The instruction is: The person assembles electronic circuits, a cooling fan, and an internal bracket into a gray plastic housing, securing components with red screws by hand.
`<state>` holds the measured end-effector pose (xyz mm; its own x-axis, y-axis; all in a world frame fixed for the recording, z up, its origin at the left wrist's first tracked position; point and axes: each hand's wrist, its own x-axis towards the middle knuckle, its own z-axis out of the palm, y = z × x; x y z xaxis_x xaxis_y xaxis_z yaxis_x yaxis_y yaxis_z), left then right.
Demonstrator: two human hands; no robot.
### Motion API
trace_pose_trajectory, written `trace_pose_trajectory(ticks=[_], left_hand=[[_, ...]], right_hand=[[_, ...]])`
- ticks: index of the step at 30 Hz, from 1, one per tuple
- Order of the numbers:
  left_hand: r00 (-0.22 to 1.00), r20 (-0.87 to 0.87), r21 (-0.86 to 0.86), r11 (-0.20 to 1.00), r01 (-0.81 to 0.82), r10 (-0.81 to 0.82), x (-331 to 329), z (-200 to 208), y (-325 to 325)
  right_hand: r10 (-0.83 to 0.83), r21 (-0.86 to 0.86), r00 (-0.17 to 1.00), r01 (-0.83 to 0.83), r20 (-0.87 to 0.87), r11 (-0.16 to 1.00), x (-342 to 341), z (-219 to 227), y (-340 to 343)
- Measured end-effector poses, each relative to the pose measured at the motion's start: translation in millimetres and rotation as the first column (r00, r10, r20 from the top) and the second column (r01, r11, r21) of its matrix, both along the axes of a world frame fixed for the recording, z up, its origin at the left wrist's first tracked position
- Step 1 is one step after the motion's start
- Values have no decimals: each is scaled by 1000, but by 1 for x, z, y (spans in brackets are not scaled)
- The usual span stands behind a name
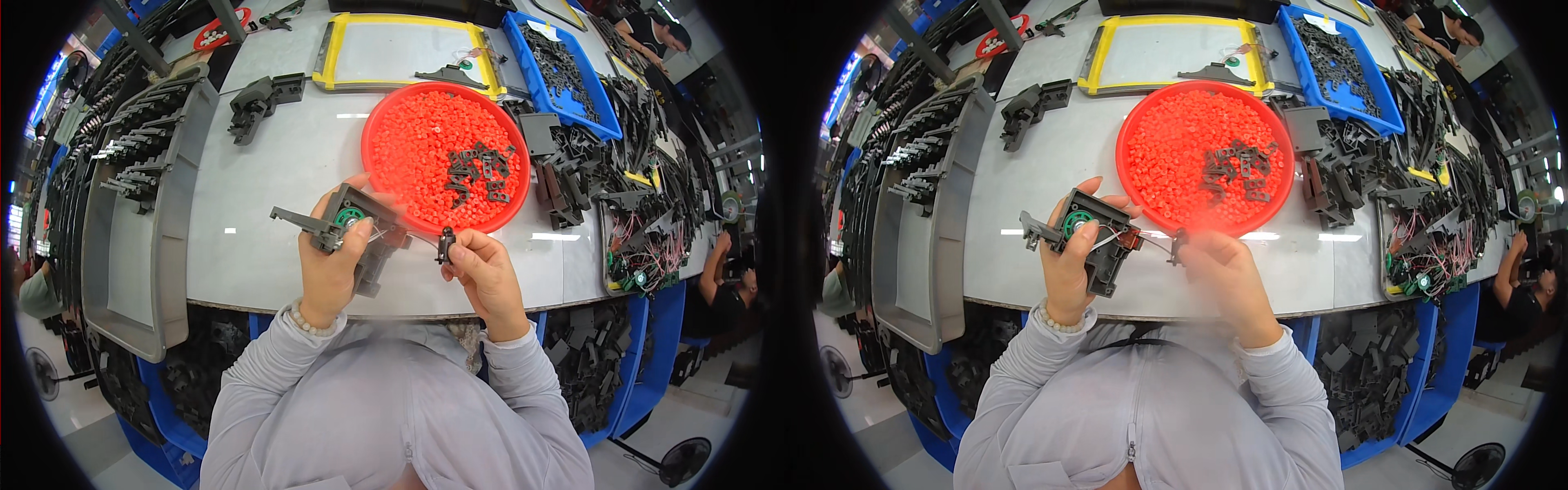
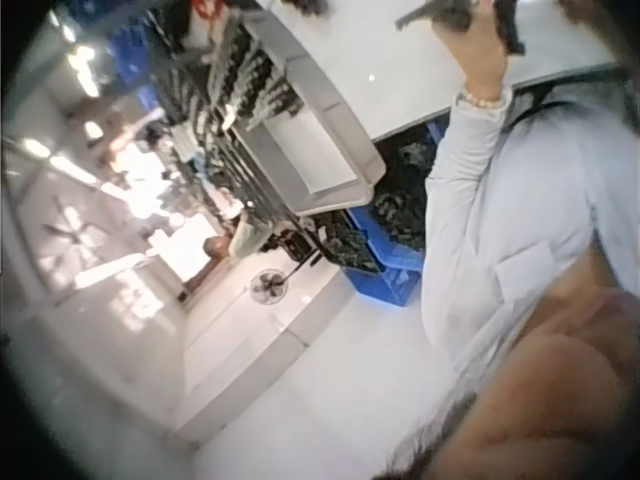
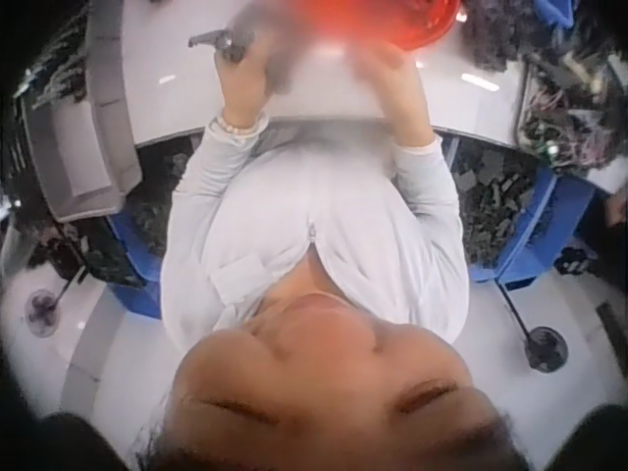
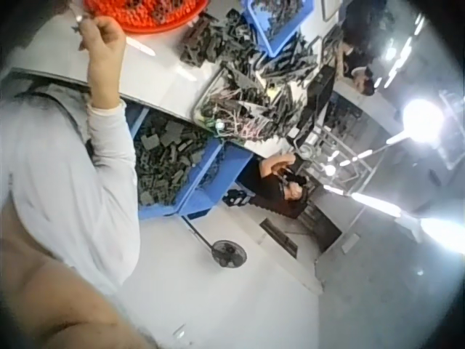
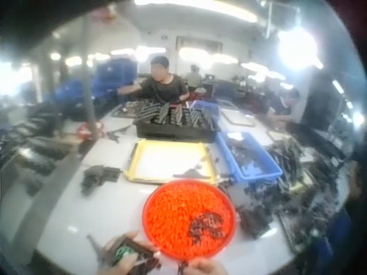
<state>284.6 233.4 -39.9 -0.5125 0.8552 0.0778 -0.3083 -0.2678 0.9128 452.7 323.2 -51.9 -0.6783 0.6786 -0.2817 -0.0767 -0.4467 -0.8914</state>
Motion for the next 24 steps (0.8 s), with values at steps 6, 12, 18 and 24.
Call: trace_pose_trajectory(ticks=[6,12,18,24], left_hand=[[999,-36,20,999,-27,27,5,-6,2],[998,-46,-4,999,-39,38,11,-3,1],[997,-30,13,998,-67,67,14,-5,5],[998,19,10,998,-67,67,22,-2,2]], right_hand=[[192,-30,981,-193,-21,981,-15,-4,-19],[197,-33,980,-199,-32,980,-25,-3,-30],[198,-129,977,-206,-74,970,-27,-2,-27],[120,-78,985,-130,-121,988,-26,-1,-34]])
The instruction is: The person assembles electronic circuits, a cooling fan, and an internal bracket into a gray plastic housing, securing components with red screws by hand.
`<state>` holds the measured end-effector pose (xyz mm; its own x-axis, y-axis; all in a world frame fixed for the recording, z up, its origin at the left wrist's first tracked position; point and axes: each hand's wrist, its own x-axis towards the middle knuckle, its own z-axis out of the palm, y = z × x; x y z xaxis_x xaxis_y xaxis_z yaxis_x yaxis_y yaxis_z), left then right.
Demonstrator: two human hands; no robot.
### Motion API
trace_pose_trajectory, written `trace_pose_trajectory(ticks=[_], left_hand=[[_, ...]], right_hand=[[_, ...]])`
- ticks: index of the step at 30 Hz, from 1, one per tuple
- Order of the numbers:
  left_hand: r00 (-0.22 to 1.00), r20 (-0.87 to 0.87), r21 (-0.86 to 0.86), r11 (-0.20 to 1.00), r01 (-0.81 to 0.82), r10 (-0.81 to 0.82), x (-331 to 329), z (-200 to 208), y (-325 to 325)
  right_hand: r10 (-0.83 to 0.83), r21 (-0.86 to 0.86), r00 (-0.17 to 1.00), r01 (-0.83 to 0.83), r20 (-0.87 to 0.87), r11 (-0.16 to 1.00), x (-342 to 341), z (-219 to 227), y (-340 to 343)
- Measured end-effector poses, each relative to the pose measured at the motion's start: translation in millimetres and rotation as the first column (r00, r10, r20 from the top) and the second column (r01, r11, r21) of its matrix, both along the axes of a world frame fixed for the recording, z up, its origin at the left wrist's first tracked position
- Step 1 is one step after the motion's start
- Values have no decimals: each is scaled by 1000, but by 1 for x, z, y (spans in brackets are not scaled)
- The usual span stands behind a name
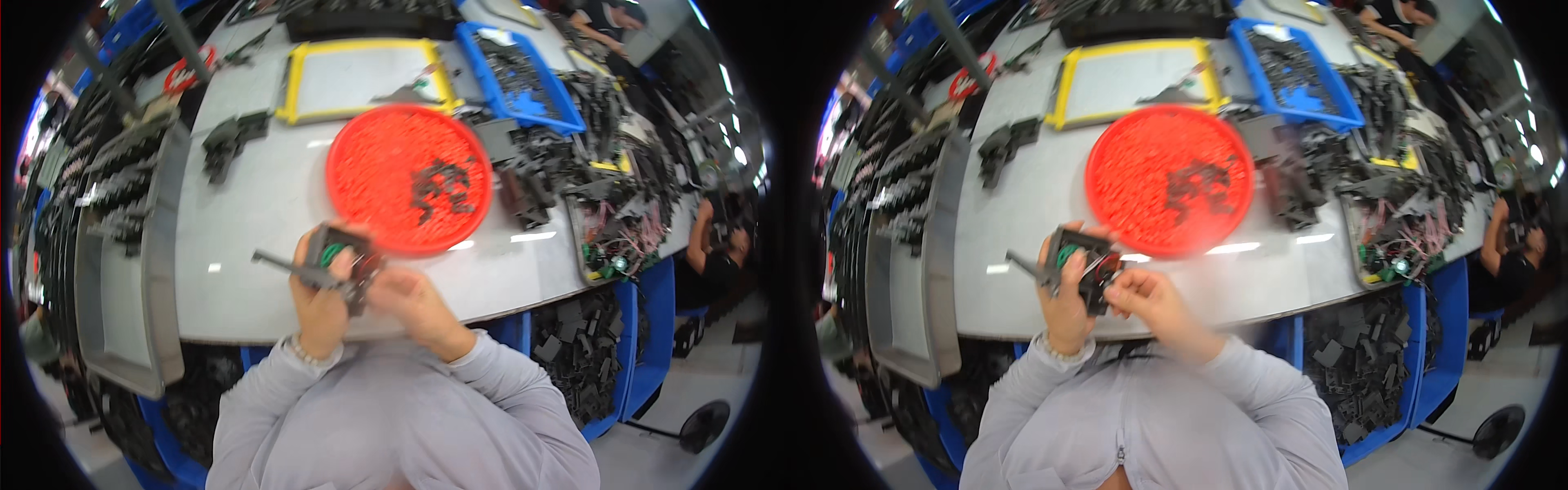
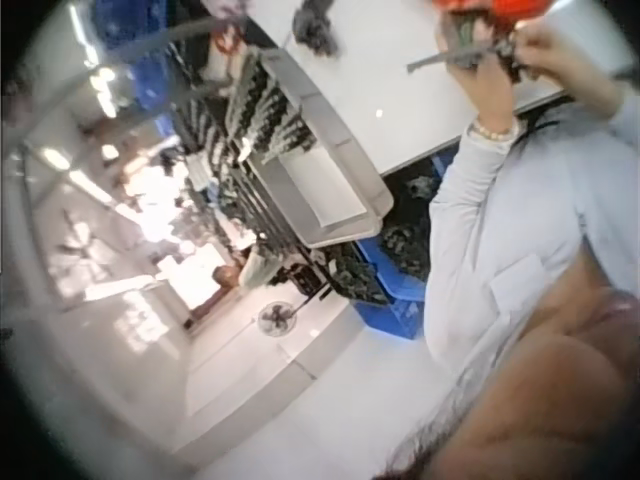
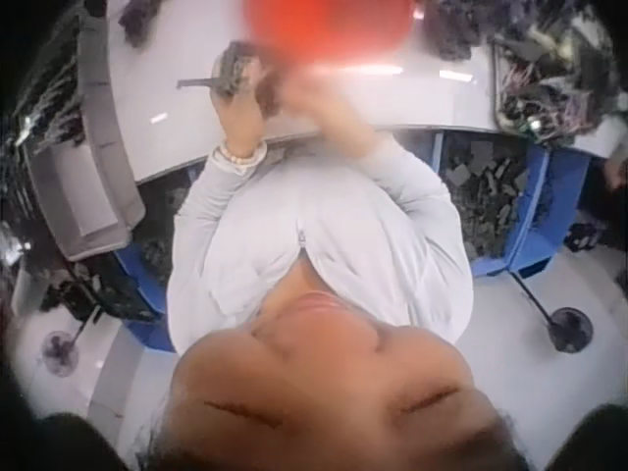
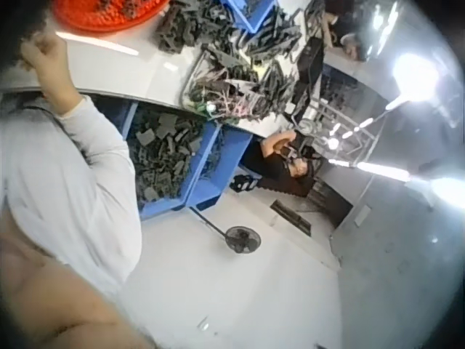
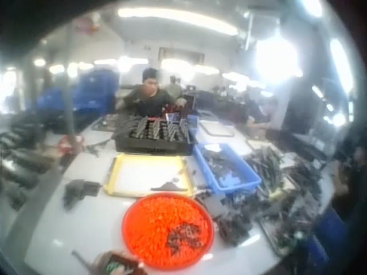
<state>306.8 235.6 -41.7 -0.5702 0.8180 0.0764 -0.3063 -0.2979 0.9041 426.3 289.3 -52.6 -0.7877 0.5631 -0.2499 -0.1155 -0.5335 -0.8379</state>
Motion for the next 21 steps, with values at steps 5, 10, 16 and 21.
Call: trace_pose_trajectory(ticks=[5,10,16,21], left_hand=[[999,-22,5,1000,-29,30,-2,-5,-4],[998,-37,44,998,-49,51,6,-4,-5],[1000,-5,64,998,-29,29,14,0,3],[998,-20,45,997,-61,62,10,-8,0]], right_hand=[[55,88,997,-51,-48,995,-6,-18,-3],[-63,6,991,64,-120,998,-7,-31,-11],[82,37,955,-74,-286,997,0,-28,-3],[67,160,954,-21,-291,987,-9,-38,-4]])
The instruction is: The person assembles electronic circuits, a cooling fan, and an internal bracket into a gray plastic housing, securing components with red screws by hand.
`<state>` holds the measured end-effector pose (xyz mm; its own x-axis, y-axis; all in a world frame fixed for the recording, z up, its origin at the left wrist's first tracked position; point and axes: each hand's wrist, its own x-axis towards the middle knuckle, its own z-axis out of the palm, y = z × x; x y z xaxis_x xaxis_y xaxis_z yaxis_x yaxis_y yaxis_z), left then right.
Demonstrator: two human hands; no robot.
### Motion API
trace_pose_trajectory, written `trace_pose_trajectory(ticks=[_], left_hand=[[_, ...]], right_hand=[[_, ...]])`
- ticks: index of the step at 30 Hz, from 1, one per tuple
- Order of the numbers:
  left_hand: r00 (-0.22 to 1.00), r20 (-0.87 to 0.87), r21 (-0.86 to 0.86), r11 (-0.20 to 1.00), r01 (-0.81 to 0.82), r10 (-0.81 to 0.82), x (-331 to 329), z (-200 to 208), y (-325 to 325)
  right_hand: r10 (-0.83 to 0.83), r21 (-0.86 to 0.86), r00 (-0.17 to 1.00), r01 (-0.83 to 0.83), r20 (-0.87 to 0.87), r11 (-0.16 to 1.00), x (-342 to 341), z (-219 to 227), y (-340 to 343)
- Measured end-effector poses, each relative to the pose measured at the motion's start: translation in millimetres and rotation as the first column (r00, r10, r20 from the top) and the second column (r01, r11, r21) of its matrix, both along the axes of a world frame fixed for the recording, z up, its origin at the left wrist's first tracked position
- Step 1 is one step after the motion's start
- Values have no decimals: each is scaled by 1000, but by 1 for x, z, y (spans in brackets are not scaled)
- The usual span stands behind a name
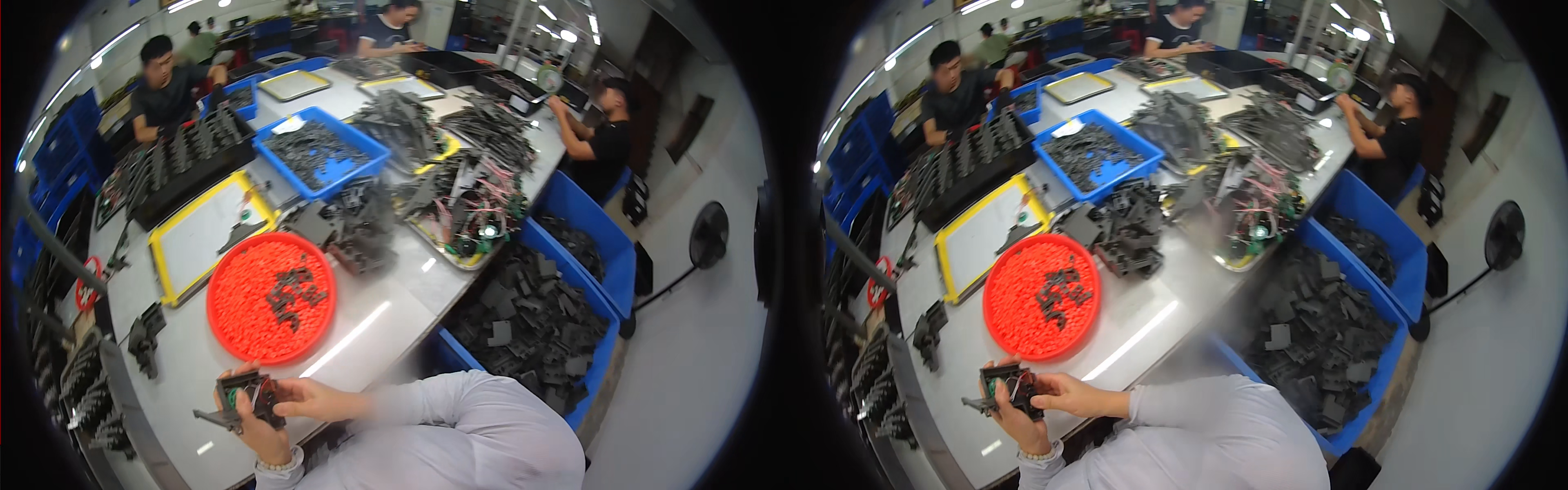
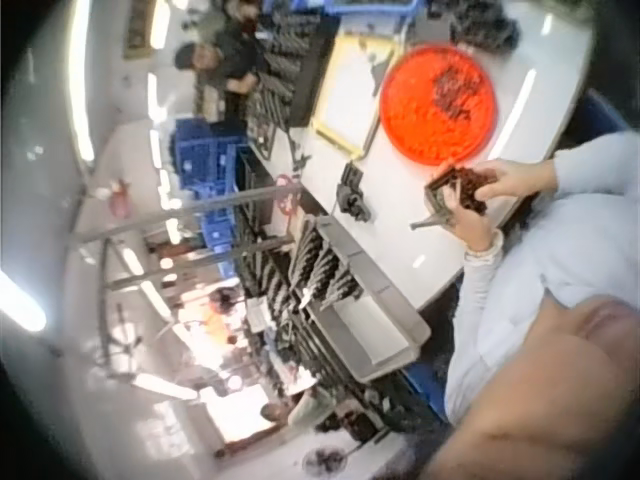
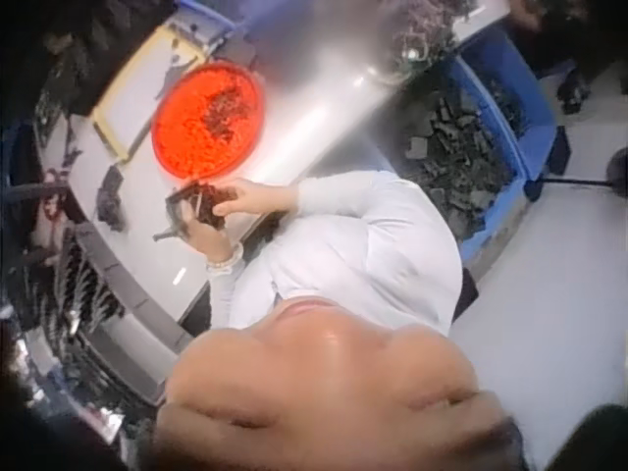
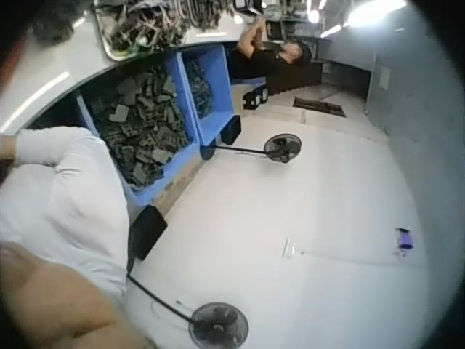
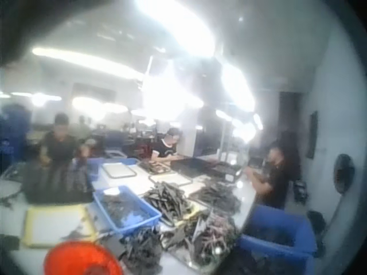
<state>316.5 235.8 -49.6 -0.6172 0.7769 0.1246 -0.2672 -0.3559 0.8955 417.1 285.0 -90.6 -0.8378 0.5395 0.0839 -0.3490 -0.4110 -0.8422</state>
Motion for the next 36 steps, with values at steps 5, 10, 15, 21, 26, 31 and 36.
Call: trace_pose_trajectory(ticks=[5,10,15,21,26,31,36], left_hand=[[998,31,-35,998,52,-51,0,-4,-3],[995,33,-4,995,95,-95,1,-4,-9],[989,137,-45,997,56,-50,-4,-11,-14],[943,301,-38,986,162,-143,-9,-3,7],[952,260,52,986,156,-164,-15,-6,7],[954,256,93,987,134,-154,-12,-3,1],[981,121,35,988,148,-151,-12,-8,-1]], right_hand=[[39,96,994,-49,106,994,9,3,9],[-38,-23,997,40,63,999,13,11,3],[-53,68,982,41,182,997,5,5,2],[-601,778,783,274,161,565,38,31,24],[-538,977,843,94,26,194,32,38,25],[-540,991,841,33,41,127,21,51,20],[-552,995,831,-22,71,95,13,55,18]])
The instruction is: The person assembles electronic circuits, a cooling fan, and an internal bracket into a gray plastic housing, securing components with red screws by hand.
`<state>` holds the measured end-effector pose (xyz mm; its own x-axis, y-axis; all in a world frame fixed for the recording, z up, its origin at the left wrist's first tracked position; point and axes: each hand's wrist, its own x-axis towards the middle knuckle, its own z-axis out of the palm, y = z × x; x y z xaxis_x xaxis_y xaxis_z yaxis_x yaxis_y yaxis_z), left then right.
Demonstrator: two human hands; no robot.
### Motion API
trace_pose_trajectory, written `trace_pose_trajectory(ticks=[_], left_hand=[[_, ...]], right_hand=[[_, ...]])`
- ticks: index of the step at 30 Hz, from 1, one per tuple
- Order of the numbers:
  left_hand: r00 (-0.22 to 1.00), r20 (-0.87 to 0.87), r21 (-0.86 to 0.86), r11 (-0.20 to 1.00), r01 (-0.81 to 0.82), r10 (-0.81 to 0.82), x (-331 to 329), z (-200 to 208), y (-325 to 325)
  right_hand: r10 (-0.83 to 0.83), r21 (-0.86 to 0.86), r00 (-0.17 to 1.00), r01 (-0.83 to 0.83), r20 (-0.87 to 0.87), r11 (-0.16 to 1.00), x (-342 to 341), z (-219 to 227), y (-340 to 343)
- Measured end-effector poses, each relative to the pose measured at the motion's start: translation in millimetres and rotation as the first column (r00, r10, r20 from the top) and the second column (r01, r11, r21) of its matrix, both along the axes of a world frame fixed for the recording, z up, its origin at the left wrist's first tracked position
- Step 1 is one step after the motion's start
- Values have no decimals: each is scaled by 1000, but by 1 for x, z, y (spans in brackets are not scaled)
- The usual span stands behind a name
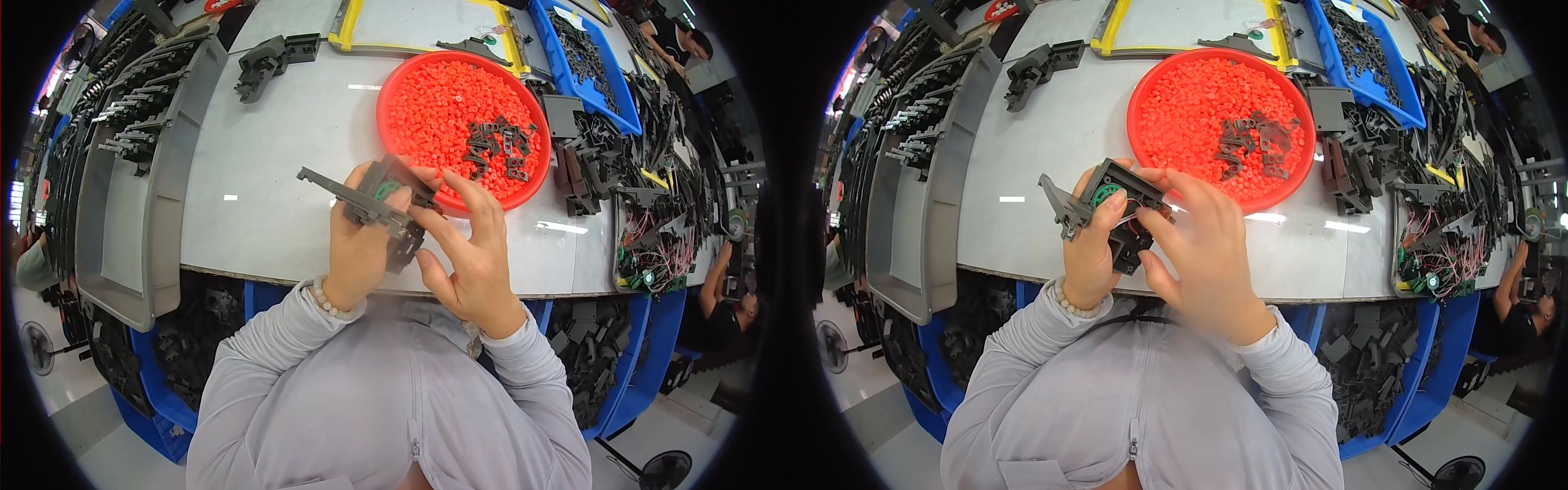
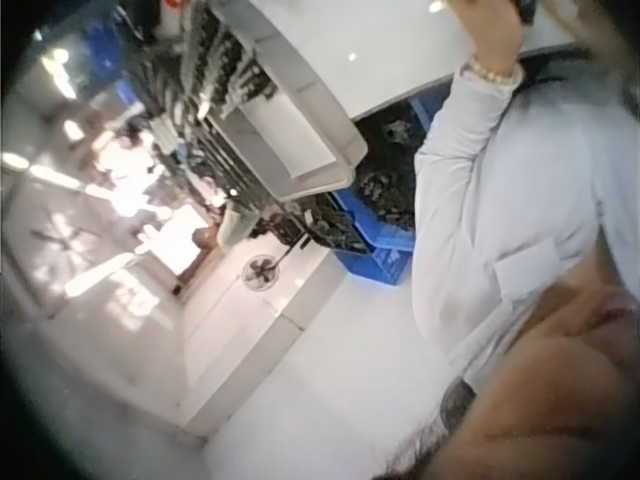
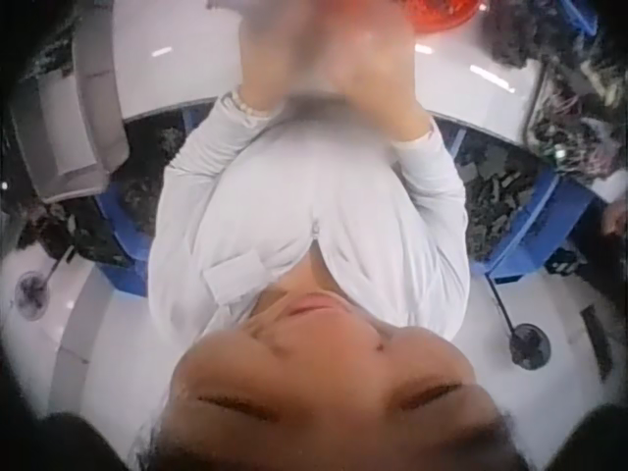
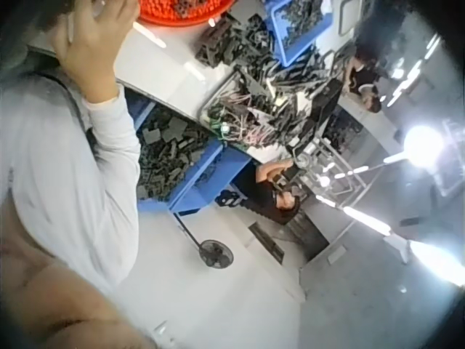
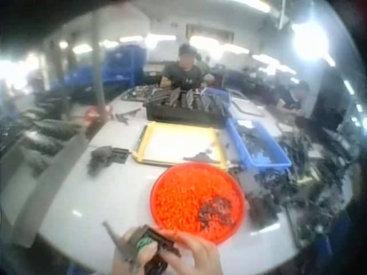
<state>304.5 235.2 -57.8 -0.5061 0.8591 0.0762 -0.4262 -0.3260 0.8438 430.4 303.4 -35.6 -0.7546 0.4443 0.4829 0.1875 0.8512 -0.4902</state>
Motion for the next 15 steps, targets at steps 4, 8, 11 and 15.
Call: trace_pose_trajectory(ticks=[4,8,11,15], left_hand=[[1000,4,-38,999,-12,12,-3,4,-1],[999,-30,-63,998,-16,14,-3,1,0],[998,-19,-48,997,-55,54,0,8,4],[995,-99,-14,1000,-25,23,0,8,7]], right_hand=[[52,0,998,-52,23,999,-1,-2,1],[59,-4,997,-59,53,998,-4,-3,5],[71,-140,995,-80,-66,987,0,-10,9],[36,-111,997,-44,-74,993,0,-2,14]])
